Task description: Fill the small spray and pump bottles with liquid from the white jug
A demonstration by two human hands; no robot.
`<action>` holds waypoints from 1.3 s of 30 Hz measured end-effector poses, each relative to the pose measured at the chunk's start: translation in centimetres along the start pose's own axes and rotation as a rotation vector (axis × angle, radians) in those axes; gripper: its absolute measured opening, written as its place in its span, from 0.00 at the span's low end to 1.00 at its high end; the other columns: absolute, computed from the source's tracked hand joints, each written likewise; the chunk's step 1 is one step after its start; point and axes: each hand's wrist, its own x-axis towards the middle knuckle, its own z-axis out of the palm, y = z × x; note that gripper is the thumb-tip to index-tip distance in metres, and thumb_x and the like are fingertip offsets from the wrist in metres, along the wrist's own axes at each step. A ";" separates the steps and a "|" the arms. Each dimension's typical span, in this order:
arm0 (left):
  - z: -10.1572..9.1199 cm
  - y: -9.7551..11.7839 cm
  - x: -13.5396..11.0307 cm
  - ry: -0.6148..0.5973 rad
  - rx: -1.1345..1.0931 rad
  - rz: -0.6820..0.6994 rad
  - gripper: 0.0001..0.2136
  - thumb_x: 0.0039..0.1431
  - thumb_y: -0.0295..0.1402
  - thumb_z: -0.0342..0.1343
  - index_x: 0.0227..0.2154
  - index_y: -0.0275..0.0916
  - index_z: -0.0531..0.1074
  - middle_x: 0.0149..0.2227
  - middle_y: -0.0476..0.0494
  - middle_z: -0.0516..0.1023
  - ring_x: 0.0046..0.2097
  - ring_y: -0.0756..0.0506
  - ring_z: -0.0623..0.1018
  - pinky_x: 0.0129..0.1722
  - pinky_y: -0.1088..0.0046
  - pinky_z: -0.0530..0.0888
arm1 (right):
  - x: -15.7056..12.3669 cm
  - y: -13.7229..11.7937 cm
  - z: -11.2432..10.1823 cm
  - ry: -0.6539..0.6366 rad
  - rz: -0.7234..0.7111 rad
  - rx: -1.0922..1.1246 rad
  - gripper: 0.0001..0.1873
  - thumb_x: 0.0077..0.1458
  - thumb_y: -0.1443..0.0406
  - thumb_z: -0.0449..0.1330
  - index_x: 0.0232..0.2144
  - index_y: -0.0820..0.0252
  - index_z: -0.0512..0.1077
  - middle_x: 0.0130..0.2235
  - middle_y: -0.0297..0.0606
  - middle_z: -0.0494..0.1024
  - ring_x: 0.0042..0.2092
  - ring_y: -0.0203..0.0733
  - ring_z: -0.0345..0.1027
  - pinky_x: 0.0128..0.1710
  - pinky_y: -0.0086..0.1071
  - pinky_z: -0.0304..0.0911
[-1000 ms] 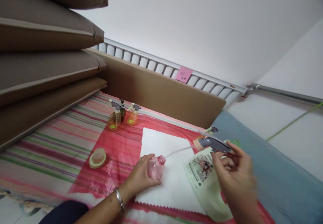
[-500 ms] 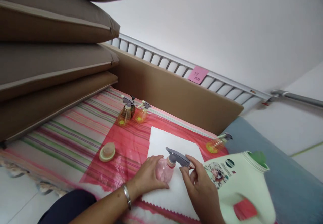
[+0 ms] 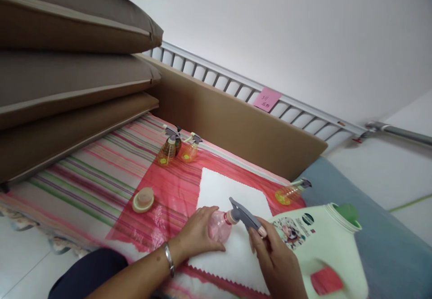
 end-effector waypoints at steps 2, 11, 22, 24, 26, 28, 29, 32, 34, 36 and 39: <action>0.0 0.0 0.0 0.000 -0.002 0.007 0.46 0.29 0.42 0.71 0.56 0.41 0.60 0.53 0.38 0.70 0.53 0.36 0.69 0.54 0.57 0.66 | 0.2 -0.2 -0.4 -0.013 0.000 0.025 0.20 0.56 0.50 0.46 0.39 0.53 0.69 0.23 0.30 0.73 0.24 0.42 0.68 0.27 0.32 0.60; -0.2 0.3 0.1 -0.005 -0.004 -0.011 0.45 0.30 0.41 0.71 0.56 0.41 0.60 0.53 0.38 0.70 0.53 0.35 0.69 0.53 0.56 0.66 | 0.5 0.0 -1.0 -0.063 0.049 0.105 0.18 0.57 0.50 0.47 0.25 0.53 0.65 0.17 0.27 0.68 0.20 0.39 0.63 0.24 0.30 0.56; -0.2 0.1 0.1 -0.022 0.007 -0.026 0.46 0.30 0.42 0.71 0.56 0.40 0.59 0.53 0.37 0.69 0.54 0.35 0.69 0.53 0.56 0.66 | 0.9 0.4 -0.5 -0.126 0.053 0.047 0.19 0.53 0.47 0.49 0.27 0.53 0.67 0.16 0.26 0.70 0.19 0.39 0.64 0.23 0.30 0.55; -0.2 0.0 0.1 -0.024 0.004 -0.020 0.46 0.30 0.42 0.71 0.57 0.41 0.59 0.54 0.37 0.69 0.54 0.35 0.69 0.54 0.56 0.66 | 0.9 0.5 -0.5 -0.137 0.054 0.037 0.19 0.53 0.46 0.49 0.28 0.52 0.68 0.17 0.26 0.71 0.18 0.39 0.64 0.23 0.30 0.55; -0.2 0.0 0.1 -0.024 0.003 -0.014 0.46 0.30 0.42 0.71 0.57 0.41 0.59 0.54 0.37 0.69 0.54 0.35 0.68 0.54 0.56 0.66 | 0.8 0.5 -0.5 -0.148 0.062 0.030 0.20 0.53 0.45 0.49 0.28 0.52 0.68 0.17 0.26 0.71 0.19 0.39 0.65 0.23 0.31 0.55; -0.2 0.0 0.1 -0.017 0.004 -0.010 0.46 0.30 0.42 0.71 0.56 0.40 0.59 0.54 0.37 0.69 0.53 0.35 0.69 0.53 0.57 0.66 | 0.8 0.3 -0.6 -0.151 0.067 0.032 0.20 0.53 0.45 0.49 0.27 0.52 0.68 0.17 0.27 0.70 0.19 0.40 0.65 0.23 0.31 0.54; -0.2 0.0 0.1 -0.014 0.003 -0.010 0.46 0.30 0.42 0.71 0.56 0.40 0.59 0.54 0.37 0.69 0.53 0.35 0.69 0.53 0.57 0.66 | 0.9 0.3 -0.6 -0.153 0.071 0.041 0.20 0.52 0.45 0.49 0.27 0.52 0.68 0.17 0.27 0.70 0.19 0.40 0.65 0.23 0.31 0.54; -0.3 0.2 0.1 -0.018 -0.004 -0.022 0.45 0.30 0.42 0.71 0.56 0.42 0.59 0.54 0.37 0.69 0.53 0.35 0.69 0.53 0.56 0.66 | 1.1 0.4 -0.9 -0.157 0.105 0.108 0.21 0.51 0.44 0.51 0.27 0.53 0.69 0.15 0.27 0.68 0.20 0.41 0.64 0.24 0.31 0.54; -0.3 0.3 0.1 -0.022 -0.009 -0.027 0.45 0.30 0.42 0.70 0.56 0.41 0.59 0.54 0.37 0.69 0.54 0.35 0.69 0.53 0.56 0.66 | 1.4 1.1 -1.1 -0.172 0.148 0.192 0.22 0.51 0.44 0.50 0.27 0.54 0.69 0.15 0.28 0.68 0.20 0.40 0.63 0.24 0.31 0.55; -0.3 0.3 0.1 -0.023 -0.008 -0.029 0.45 0.30 0.42 0.70 0.56 0.41 0.59 0.54 0.37 0.69 0.54 0.35 0.69 0.53 0.56 0.66 | 1.6 2.1 -0.9 -0.213 0.230 0.348 0.25 0.52 0.43 0.48 0.28 0.56 0.69 0.17 0.30 0.70 0.20 0.40 0.62 0.23 0.31 0.55; -0.2 0.2 0.1 -0.021 -0.002 -0.024 0.45 0.31 0.42 0.70 0.56 0.41 0.59 0.53 0.37 0.69 0.53 0.35 0.69 0.53 0.57 0.67 | 1.9 3.7 0.4 -0.279 0.379 0.723 0.23 0.52 0.45 0.49 0.28 0.57 0.67 0.20 0.32 0.71 0.20 0.38 0.60 0.20 0.30 0.54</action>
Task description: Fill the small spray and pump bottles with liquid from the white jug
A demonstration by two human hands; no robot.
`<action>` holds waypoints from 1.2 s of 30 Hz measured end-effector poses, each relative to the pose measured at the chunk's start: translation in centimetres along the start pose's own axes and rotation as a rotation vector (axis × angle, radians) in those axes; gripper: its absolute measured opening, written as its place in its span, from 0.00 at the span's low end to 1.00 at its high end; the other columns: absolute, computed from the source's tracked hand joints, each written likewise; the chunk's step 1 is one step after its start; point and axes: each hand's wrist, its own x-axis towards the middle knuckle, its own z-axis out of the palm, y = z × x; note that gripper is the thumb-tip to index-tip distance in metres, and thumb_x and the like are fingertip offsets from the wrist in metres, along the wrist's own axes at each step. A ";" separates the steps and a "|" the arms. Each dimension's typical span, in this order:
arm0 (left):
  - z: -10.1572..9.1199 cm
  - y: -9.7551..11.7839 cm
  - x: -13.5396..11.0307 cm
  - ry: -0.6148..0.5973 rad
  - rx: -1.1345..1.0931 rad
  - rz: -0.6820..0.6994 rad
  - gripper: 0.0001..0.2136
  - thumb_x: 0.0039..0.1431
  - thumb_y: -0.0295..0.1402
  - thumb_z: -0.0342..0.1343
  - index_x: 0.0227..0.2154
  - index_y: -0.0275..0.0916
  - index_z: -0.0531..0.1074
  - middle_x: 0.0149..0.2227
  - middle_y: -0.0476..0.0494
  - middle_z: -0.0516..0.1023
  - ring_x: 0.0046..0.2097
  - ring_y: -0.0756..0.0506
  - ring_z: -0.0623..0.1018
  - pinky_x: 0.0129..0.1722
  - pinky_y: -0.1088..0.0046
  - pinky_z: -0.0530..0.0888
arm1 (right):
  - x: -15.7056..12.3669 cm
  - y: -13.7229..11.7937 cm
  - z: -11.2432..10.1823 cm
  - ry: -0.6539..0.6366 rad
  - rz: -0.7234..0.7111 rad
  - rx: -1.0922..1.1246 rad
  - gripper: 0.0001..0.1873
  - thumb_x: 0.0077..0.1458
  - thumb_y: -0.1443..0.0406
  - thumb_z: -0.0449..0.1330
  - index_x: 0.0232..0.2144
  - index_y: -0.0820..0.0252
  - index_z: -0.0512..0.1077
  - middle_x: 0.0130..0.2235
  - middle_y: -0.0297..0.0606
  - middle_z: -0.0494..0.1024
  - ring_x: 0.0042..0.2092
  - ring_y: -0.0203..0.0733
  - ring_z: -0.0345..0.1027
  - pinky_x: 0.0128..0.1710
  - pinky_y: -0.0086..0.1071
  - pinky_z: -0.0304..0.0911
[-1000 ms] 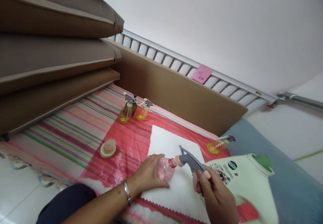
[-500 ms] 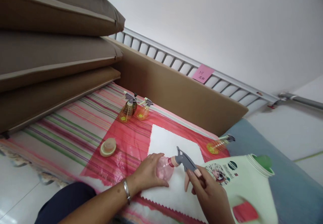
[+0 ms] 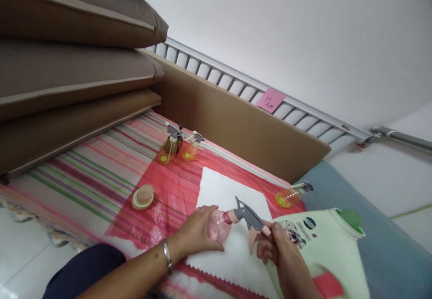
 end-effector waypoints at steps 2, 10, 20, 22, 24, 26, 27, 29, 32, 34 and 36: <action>0.1 -0.1 0.0 0.002 0.003 0.004 0.45 0.31 0.43 0.70 0.56 0.40 0.59 0.53 0.37 0.69 0.53 0.35 0.69 0.53 0.57 0.67 | 0.7 1.2 0.4 -0.065 0.024 0.166 0.18 0.50 0.49 0.53 0.28 0.57 0.66 0.20 0.31 0.69 0.20 0.37 0.57 0.20 0.29 0.53; 0.0 -0.2 0.0 -0.006 -0.011 0.003 0.46 0.30 0.42 0.70 0.57 0.42 0.59 0.53 0.38 0.69 0.53 0.35 0.69 0.53 0.56 0.67 | 2.5 0.6 1.9 -0.226 -0.112 -0.023 0.10 0.39 0.60 0.66 0.26 0.56 0.72 0.29 0.35 0.76 0.36 0.45 0.68 0.43 0.39 0.64; -0.2 0.3 0.0 -0.017 -0.006 -0.022 0.46 0.30 0.42 0.71 0.57 0.40 0.59 0.54 0.37 0.69 0.53 0.34 0.69 0.53 0.56 0.67 | 3.4 0.6 2.7 -0.246 -0.292 -0.037 0.21 0.47 0.52 0.61 0.42 0.55 0.73 0.42 0.44 0.79 0.46 0.51 0.71 0.52 0.46 0.62; -0.4 0.5 0.0 -0.025 0.001 -0.028 0.46 0.30 0.41 0.71 0.56 0.39 0.59 0.54 0.36 0.69 0.54 0.34 0.69 0.54 0.56 0.66 | 3.2 1.3 2.8 -0.221 -0.283 -0.027 0.23 0.46 0.51 0.61 0.43 0.55 0.73 0.44 0.45 0.78 0.47 0.52 0.70 0.53 0.47 0.61; -0.4 0.6 0.0 -0.036 0.009 -0.032 0.45 0.31 0.41 0.70 0.56 0.39 0.59 0.53 0.36 0.69 0.54 0.35 0.69 0.54 0.56 0.66 | 3.0 1.8 2.9 -0.207 -0.266 0.011 0.24 0.47 0.50 0.61 0.44 0.55 0.72 0.47 0.46 0.76 0.48 0.52 0.70 0.53 0.47 0.62; -0.4 0.6 0.1 -0.044 0.015 -0.032 0.45 0.30 0.41 0.71 0.56 0.39 0.59 0.53 0.36 0.69 0.54 0.34 0.69 0.54 0.56 0.66 | 3.1 2.2 2.9 -0.202 -0.255 0.016 0.25 0.47 0.50 0.61 0.44 0.56 0.72 0.48 0.46 0.76 0.49 0.52 0.69 0.53 0.46 0.62; -0.4 0.6 0.1 -0.045 0.017 -0.031 0.46 0.30 0.41 0.71 0.56 0.39 0.59 0.53 0.36 0.69 0.53 0.34 0.69 0.54 0.56 0.66 | 3.2 2.3 2.9 -0.206 -0.247 -0.001 0.24 0.47 0.50 0.61 0.44 0.57 0.71 0.48 0.46 0.76 0.49 0.52 0.69 0.53 0.46 0.62; -0.3 0.5 0.1 -0.044 0.019 -0.029 0.45 0.30 0.41 0.71 0.56 0.39 0.59 0.53 0.36 0.69 0.53 0.34 0.69 0.53 0.56 0.66 | 3.4 2.5 2.9 -0.230 -0.226 -0.048 0.24 0.48 0.52 0.61 0.45 0.58 0.71 0.47 0.47 0.76 0.49 0.52 0.70 0.51 0.45 0.64; -0.1 0.2 0.0 -0.038 0.013 -0.027 0.44 0.31 0.40 0.70 0.56 0.40 0.59 0.53 0.37 0.69 0.53 0.35 0.69 0.53 0.55 0.67 | 3.6 2.5 2.9 -0.241 -0.220 -0.114 0.23 0.49 0.53 0.60 0.46 0.58 0.69 0.46 0.46 0.77 0.47 0.51 0.71 0.49 0.44 0.65; 0.0 0.1 0.0 -0.035 0.011 -0.025 0.45 0.31 0.40 0.70 0.56 0.40 0.59 0.53 0.37 0.69 0.53 0.35 0.69 0.53 0.56 0.67 | 3.6 2.4 3.0 -0.220 -0.225 -0.159 0.23 0.49 0.54 0.60 0.45 0.58 0.70 0.45 0.45 0.78 0.46 0.51 0.71 0.49 0.43 0.65; 0.0 0.0 0.0 -0.035 0.015 -0.019 0.45 0.31 0.41 0.70 0.56 0.39 0.59 0.53 0.36 0.69 0.52 0.35 0.69 0.52 0.56 0.67 | 3.5 2.1 3.2 -0.195 -0.227 -0.191 0.22 0.48 0.54 0.60 0.43 0.58 0.70 0.43 0.43 0.79 0.44 0.50 0.72 0.47 0.41 0.66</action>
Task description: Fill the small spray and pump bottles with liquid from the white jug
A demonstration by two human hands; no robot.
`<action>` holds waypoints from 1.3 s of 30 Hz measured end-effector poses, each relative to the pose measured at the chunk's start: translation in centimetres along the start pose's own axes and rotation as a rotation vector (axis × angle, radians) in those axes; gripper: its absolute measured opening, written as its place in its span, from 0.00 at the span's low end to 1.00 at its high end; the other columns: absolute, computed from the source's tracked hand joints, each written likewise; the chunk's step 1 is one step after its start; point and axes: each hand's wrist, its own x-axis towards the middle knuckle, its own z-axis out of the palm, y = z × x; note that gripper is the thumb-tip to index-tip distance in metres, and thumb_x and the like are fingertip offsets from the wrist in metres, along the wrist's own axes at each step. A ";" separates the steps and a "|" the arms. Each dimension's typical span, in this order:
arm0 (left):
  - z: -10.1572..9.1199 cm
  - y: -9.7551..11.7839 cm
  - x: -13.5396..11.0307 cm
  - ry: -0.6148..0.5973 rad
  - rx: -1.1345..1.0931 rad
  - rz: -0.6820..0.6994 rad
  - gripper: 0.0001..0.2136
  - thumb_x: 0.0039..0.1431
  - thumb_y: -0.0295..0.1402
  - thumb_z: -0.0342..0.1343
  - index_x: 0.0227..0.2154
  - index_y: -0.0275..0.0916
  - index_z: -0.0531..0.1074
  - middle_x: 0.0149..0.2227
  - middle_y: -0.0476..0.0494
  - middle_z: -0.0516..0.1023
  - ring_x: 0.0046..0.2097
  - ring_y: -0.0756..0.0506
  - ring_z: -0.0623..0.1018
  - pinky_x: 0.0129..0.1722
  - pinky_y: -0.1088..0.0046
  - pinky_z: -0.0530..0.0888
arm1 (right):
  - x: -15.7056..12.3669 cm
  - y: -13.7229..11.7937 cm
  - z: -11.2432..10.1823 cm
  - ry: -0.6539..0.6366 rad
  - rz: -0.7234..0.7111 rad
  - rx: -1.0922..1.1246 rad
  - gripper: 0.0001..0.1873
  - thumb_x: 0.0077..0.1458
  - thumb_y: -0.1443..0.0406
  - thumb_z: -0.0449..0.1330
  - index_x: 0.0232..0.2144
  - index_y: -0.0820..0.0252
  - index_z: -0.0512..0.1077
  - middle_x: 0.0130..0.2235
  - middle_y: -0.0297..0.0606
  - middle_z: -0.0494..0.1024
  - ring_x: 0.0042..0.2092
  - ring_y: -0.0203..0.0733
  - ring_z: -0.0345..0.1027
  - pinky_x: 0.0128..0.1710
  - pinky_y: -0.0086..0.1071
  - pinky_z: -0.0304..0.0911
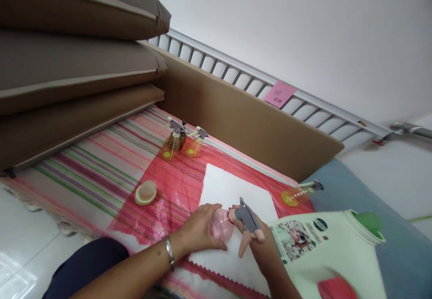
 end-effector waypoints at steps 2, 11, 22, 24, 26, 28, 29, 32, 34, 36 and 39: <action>0.0 0.0 0.0 0.003 0.007 0.014 0.45 0.31 0.41 0.70 0.56 0.39 0.59 0.52 0.36 0.69 0.52 0.35 0.69 0.52 0.56 0.67 | -0.1 -0.4 0.2 0.023 0.012 -0.022 0.19 0.47 0.55 0.61 0.40 0.57 0.72 0.41 0.41 0.79 0.41 0.49 0.72 0.43 0.39 0.66; 0.1 -0.2 0.1 -0.018 -0.001 0.004 0.46 0.32 0.43 0.70 0.57 0.40 0.58 0.53 0.37 0.69 0.53 0.35 0.69 0.52 0.55 0.67 | -0.8 -0.3 2.2 0.221 0.040 -0.043 0.10 0.47 0.57 0.61 0.29 0.55 0.67 0.29 0.31 0.75 0.35 0.44 0.69 0.35 0.34 0.64; -1.9 3.5 -0.7 0.215 -0.169 0.337 0.31 0.45 0.41 0.66 0.52 0.39 0.63 0.50 0.38 0.72 0.51 0.41 0.71 0.51 0.62 0.68 | -0.6 0.4 3.5 0.297 -0.021 0.056 0.14 0.48 0.54 0.60 0.32 0.57 0.66 0.34 0.37 0.75 0.39 0.47 0.70 0.40 0.40 0.65; -2.2 4.1 -0.8 0.301 -0.135 0.393 0.16 0.54 0.38 0.59 0.45 0.40 0.69 0.41 0.42 0.77 0.42 0.44 0.75 0.43 0.67 0.70 | -0.7 0.3 3.6 0.306 -0.025 0.060 0.14 0.48 0.54 0.60 0.31 0.57 0.66 0.34 0.37 0.75 0.38 0.47 0.70 0.39 0.40 0.65; -2.4 4.4 -0.8 0.358 -0.072 0.424 0.07 0.60 0.34 0.52 0.38 0.40 0.73 0.33 0.45 0.79 0.35 0.47 0.75 0.37 0.70 0.70 | -0.8 0.1 3.7 0.317 -0.024 0.063 0.13 0.46 0.56 0.61 0.31 0.57 0.66 0.33 0.36 0.75 0.37 0.47 0.70 0.38 0.39 0.66; -2.5 4.6 -0.7 0.351 -0.028 0.435 0.08 0.62 0.32 0.50 0.34 0.40 0.74 0.30 0.46 0.79 0.31 0.48 0.75 0.34 0.71 0.69 | -0.9 -0.2 3.8 0.331 -0.022 0.057 0.11 0.45 0.58 0.61 0.29 0.56 0.65 0.31 0.34 0.75 0.36 0.46 0.70 0.37 0.38 0.65; -2.5 4.6 -0.8 0.329 -0.018 0.429 0.07 0.61 0.34 0.52 0.34 0.40 0.74 0.29 0.46 0.79 0.31 0.48 0.75 0.34 0.71 0.69 | -1.0 -0.3 3.8 0.338 -0.022 0.053 0.10 0.45 0.59 0.61 0.29 0.56 0.65 0.30 0.33 0.74 0.35 0.45 0.69 0.36 0.38 0.65; -2.3 4.8 -1.0 0.279 -0.001 0.403 0.16 0.51 0.42 0.61 0.40 0.38 0.73 0.33 0.44 0.80 0.34 0.45 0.77 0.37 0.68 0.71 | -1.1 -0.4 3.9 0.344 -0.017 0.046 0.08 0.45 0.61 0.59 0.29 0.56 0.66 0.30 0.32 0.74 0.34 0.45 0.69 0.34 0.37 0.64; -2.0 4.8 -1.2 0.298 0.029 0.394 0.19 0.50 0.41 0.62 0.44 0.38 0.71 0.38 0.41 0.80 0.38 0.43 0.78 0.40 0.67 0.72 | -1.0 -0.3 3.9 0.343 -0.010 0.054 0.08 0.46 0.61 0.59 0.29 0.56 0.65 0.30 0.33 0.74 0.34 0.45 0.69 0.35 0.38 0.64; -1.8 4.8 -1.2 0.313 0.052 0.374 0.14 0.57 0.35 0.57 0.45 0.39 0.71 0.40 0.42 0.80 0.39 0.44 0.78 0.40 0.68 0.73 | -0.8 0.0 3.9 0.350 -0.007 0.066 0.10 0.47 0.59 0.60 0.30 0.56 0.65 0.31 0.33 0.74 0.35 0.46 0.69 0.37 0.39 0.64; -2.0 4.7 -0.9 0.307 0.043 0.341 0.11 0.61 0.31 0.51 0.46 0.41 0.71 0.39 0.44 0.81 0.38 0.46 0.79 0.39 0.71 0.74 | -0.6 0.2 4.0 0.346 -0.009 0.098 0.14 0.47 0.56 0.61 0.33 0.56 0.66 0.33 0.35 0.74 0.38 0.47 0.69 0.40 0.41 0.63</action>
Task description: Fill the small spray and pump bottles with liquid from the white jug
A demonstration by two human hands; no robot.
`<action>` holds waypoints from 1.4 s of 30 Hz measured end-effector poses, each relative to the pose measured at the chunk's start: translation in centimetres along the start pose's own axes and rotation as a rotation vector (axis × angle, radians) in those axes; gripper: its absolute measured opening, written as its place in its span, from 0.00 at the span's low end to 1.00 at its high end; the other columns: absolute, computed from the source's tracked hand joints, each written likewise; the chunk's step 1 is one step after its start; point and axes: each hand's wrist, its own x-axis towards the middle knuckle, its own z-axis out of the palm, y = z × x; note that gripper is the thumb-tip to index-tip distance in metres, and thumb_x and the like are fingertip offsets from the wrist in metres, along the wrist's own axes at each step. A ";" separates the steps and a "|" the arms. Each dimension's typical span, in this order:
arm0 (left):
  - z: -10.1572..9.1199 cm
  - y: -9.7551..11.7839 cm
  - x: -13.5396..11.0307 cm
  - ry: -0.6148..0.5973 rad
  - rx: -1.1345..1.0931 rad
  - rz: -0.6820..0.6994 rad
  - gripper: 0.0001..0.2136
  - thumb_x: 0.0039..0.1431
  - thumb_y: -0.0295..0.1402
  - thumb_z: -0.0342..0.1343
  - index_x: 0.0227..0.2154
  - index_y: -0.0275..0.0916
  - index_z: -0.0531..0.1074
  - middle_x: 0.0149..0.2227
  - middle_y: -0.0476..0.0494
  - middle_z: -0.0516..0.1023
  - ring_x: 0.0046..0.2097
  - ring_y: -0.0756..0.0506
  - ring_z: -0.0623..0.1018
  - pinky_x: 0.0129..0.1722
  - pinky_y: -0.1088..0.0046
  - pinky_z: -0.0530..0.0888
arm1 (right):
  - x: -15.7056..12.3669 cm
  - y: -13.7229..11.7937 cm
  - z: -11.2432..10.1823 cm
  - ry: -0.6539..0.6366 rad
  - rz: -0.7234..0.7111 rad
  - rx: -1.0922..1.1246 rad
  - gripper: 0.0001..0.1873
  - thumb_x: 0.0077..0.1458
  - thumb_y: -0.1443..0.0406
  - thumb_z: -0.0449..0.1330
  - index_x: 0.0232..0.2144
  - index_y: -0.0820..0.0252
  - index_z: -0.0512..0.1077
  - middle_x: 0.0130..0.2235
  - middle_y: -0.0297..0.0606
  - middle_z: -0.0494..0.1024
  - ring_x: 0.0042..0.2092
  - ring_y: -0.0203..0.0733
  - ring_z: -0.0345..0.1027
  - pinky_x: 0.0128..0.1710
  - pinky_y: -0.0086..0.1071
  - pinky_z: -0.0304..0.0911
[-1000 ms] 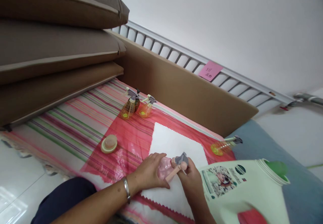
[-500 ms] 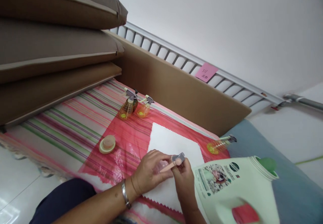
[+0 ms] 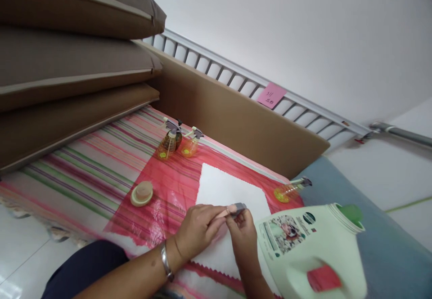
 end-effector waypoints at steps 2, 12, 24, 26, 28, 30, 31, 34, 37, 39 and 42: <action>-0.2 -0.2 0.3 0.001 -0.015 -0.015 0.11 0.63 0.31 0.49 0.45 0.41 0.71 0.38 0.44 0.81 0.38 0.47 0.79 0.39 0.72 0.74 | -0.1 -0.1 0.0 -0.039 0.006 0.038 0.17 0.48 0.55 0.62 0.38 0.57 0.68 0.37 0.37 0.75 0.42 0.47 0.69 0.43 0.41 0.63; -0.4 -0.7 0.5 0.001 -0.042 -0.067 0.12 0.64 0.35 0.47 0.45 0.43 0.73 0.38 0.44 0.80 0.39 0.47 0.78 0.41 0.72 0.73 | 0.1 0.5 -1.0 -0.236 0.132 0.369 0.20 0.50 0.59 0.63 0.46 0.53 0.69 0.52 0.37 0.74 0.56 0.46 0.63 0.56 0.42 0.58; -0.6 -1.1 0.7 0.003 -0.042 -0.088 0.12 0.64 0.35 0.47 0.43 0.42 0.74 0.39 0.43 0.80 0.39 0.47 0.78 0.41 0.73 0.74 | 0.7 -0.4 -1.6 -0.259 0.117 0.336 0.22 0.46 0.63 0.67 0.45 0.54 0.70 0.49 0.39 0.76 0.54 0.48 0.65 0.58 0.48 0.54; -0.6 -1.1 0.7 -0.006 -0.047 -0.091 0.12 0.64 0.35 0.47 0.44 0.42 0.74 0.39 0.43 0.80 0.40 0.47 0.78 0.42 0.73 0.74 | 0.8 -0.4 -1.6 -0.285 0.128 0.329 0.25 0.48 0.62 0.65 0.50 0.53 0.67 0.51 0.39 0.74 0.55 0.48 0.64 0.58 0.49 0.54; -0.6 -1.1 0.7 -0.020 -0.050 -0.092 0.12 0.64 0.35 0.47 0.44 0.42 0.74 0.39 0.43 0.80 0.40 0.47 0.78 0.42 0.73 0.73 | 0.8 -0.4 -1.5 -0.308 0.118 0.299 0.25 0.49 0.60 0.64 0.50 0.54 0.67 0.52 0.40 0.74 0.54 0.48 0.64 0.57 0.49 0.55; -0.6 -1.1 0.7 -0.026 -0.049 -0.097 0.12 0.64 0.35 0.47 0.44 0.43 0.74 0.39 0.43 0.80 0.40 0.47 0.78 0.42 0.73 0.73 | 0.8 -0.4 -1.4 -0.306 0.091 0.260 0.22 0.48 0.60 0.65 0.47 0.55 0.70 0.51 0.41 0.75 0.54 0.49 0.65 0.58 0.49 0.54; -0.7 -1.1 0.7 -0.023 -0.049 -0.100 0.12 0.64 0.35 0.47 0.44 0.42 0.74 0.39 0.43 0.80 0.40 0.47 0.78 0.42 0.73 0.74 | 0.8 -0.5 -1.4 -0.299 0.079 0.245 0.22 0.47 0.60 0.65 0.46 0.56 0.71 0.50 0.41 0.76 0.53 0.50 0.65 0.58 0.50 0.54; -0.8 -1.1 0.7 -0.010 -0.057 -0.105 0.12 0.64 0.35 0.47 0.43 0.42 0.74 0.39 0.44 0.80 0.40 0.47 0.78 0.42 0.73 0.74 | 0.7 -0.7 -1.4 -0.301 0.080 0.257 0.27 0.46 0.59 0.66 0.49 0.53 0.68 0.52 0.40 0.74 0.55 0.51 0.64 0.58 0.51 0.51; -0.8 -1.2 0.7 -0.015 -0.066 -0.102 0.12 0.64 0.35 0.48 0.43 0.42 0.74 0.39 0.44 0.80 0.40 0.47 0.78 0.42 0.73 0.74 | 0.7 -0.8 -1.5 -0.339 0.094 0.248 0.25 0.49 0.57 0.63 0.50 0.52 0.68 0.53 0.40 0.73 0.56 0.49 0.63 0.59 0.50 0.51; -0.7 -1.2 0.7 -0.015 -0.070 -0.096 0.12 0.64 0.35 0.48 0.43 0.43 0.74 0.39 0.44 0.80 0.40 0.47 0.78 0.42 0.72 0.74 | 0.7 -0.7 -1.6 -0.325 0.083 0.188 0.22 0.49 0.58 0.64 0.47 0.54 0.70 0.51 0.40 0.75 0.55 0.50 0.64 0.59 0.50 0.51; -0.7 -1.2 0.7 -0.006 -0.073 -0.094 0.12 0.64 0.35 0.48 0.43 0.43 0.74 0.39 0.44 0.80 0.40 0.47 0.78 0.43 0.72 0.74 | 0.7 -0.6 -1.6 -0.308 0.067 0.152 0.24 0.48 0.58 0.64 0.48 0.53 0.69 0.51 0.40 0.74 0.55 0.51 0.63 0.59 0.51 0.51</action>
